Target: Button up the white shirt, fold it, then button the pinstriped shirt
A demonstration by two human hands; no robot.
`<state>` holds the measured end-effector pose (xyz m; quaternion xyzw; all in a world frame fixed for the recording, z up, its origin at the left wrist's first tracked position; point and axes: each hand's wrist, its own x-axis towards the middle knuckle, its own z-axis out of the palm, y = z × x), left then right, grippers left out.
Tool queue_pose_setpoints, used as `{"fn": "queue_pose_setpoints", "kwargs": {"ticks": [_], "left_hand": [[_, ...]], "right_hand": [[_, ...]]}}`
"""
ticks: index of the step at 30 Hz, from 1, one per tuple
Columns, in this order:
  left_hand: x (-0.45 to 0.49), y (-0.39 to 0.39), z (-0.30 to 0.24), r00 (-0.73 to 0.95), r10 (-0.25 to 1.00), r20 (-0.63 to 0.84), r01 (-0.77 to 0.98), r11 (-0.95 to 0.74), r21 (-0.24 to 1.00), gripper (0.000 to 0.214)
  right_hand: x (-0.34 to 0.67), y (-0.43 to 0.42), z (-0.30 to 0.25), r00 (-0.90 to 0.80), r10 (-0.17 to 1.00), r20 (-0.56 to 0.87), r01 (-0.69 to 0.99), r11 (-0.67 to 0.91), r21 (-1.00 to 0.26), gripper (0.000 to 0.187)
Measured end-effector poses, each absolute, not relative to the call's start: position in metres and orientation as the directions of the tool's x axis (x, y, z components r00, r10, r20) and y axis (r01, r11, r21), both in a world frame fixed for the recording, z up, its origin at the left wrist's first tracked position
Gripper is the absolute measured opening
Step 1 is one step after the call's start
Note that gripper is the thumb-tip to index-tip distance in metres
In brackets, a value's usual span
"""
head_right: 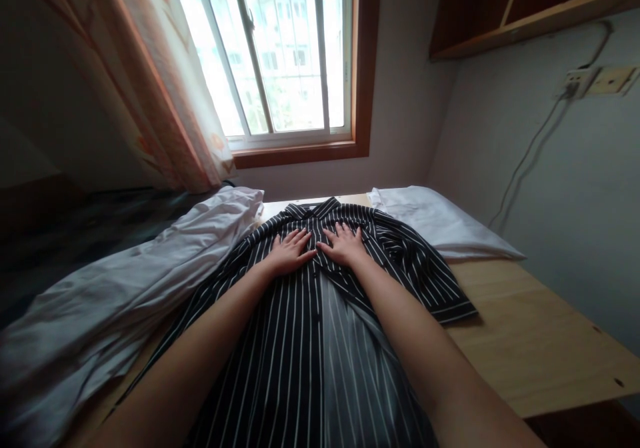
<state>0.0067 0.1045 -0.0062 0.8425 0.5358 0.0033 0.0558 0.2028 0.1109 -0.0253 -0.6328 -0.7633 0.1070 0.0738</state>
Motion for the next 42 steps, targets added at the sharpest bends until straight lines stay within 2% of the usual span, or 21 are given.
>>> {"fn": "queue_pose_setpoints", "kwargs": {"ticks": [10,15,17,20,22,24,27,30,32,42], "left_hand": [[0.007,0.121,-0.007,0.409,0.910,-0.065,0.912,-0.404,0.077,0.076],[0.009,0.119,-0.007,0.410,0.911,-0.037,0.911,-0.408,0.063,0.071],[0.011,0.114,-0.005,0.396,0.918,0.004,0.917,-0.396,0.042,0.068],[0.016,0.103,0.000,0.398,0.911,0.108,0.915,-0.403,0.025,0.060],[0.018,0.093,0.007,0.419,0.889,0.184,0.901,-0.432,0.034,0.051],[0.020,0.080,0.015,0.427,0.876,0.226,0.890,-0.451,0.064,0.038],[0.022,0.061,0.024,0.409,0.882,0.232,0.872,-0.453,0.186,0.021],[0.023,0.047,0.021,0.405,0.891,0.204,0.821,-0.453,0.348,0.013],[0.023,0.040,0.015,0.402,0.895,0.194,0.803,-0.447,0.394,0.012],[0.018,0.028,0.000,0.421,0.876,0.238,0.816,-0.479,0.322,0.015]], "right_hand": [[0.202,0.127,-0.023,-0.187,0.982,-0.031,0.952,0.173,-0.253,0.072],[0.203,0.132,-0.026,-0.201,0.979,-0.015,0.952,0.192,-0.241,0.071],[0.203,0.130,-0.026,-0.202,0.979,0.030,0.949,0.203,-0.242,0.067],[0.203,0.122,-0.018,-0.212,0.962,0.175,0.938,0.250,-0.241,0.059],[0.203,0.113,-0.006,-0.253,0.931,0.263,0.914,0.319,-0.250,0.048],[0.204,0.101,0.007,-0.328,0.898,0.293,0.867,0.409,-0.284,0.032],[0.207,0.080,0.024,-0.422,0.871,0.251,0.797,0.488,-0.356,0.021],[0.210,0.059,0.028,-0.426,0.888,0.172,0.783,0.457,-0.423,0.020],[0.211,0.048,0.025,-0.409,0.904,0.124,0.788,0.419,-0.451,0.020],[0.208,0.037,0.019,-0.376,0.926,-0.042,0.828,0.315,-0.463,0.023]]}}
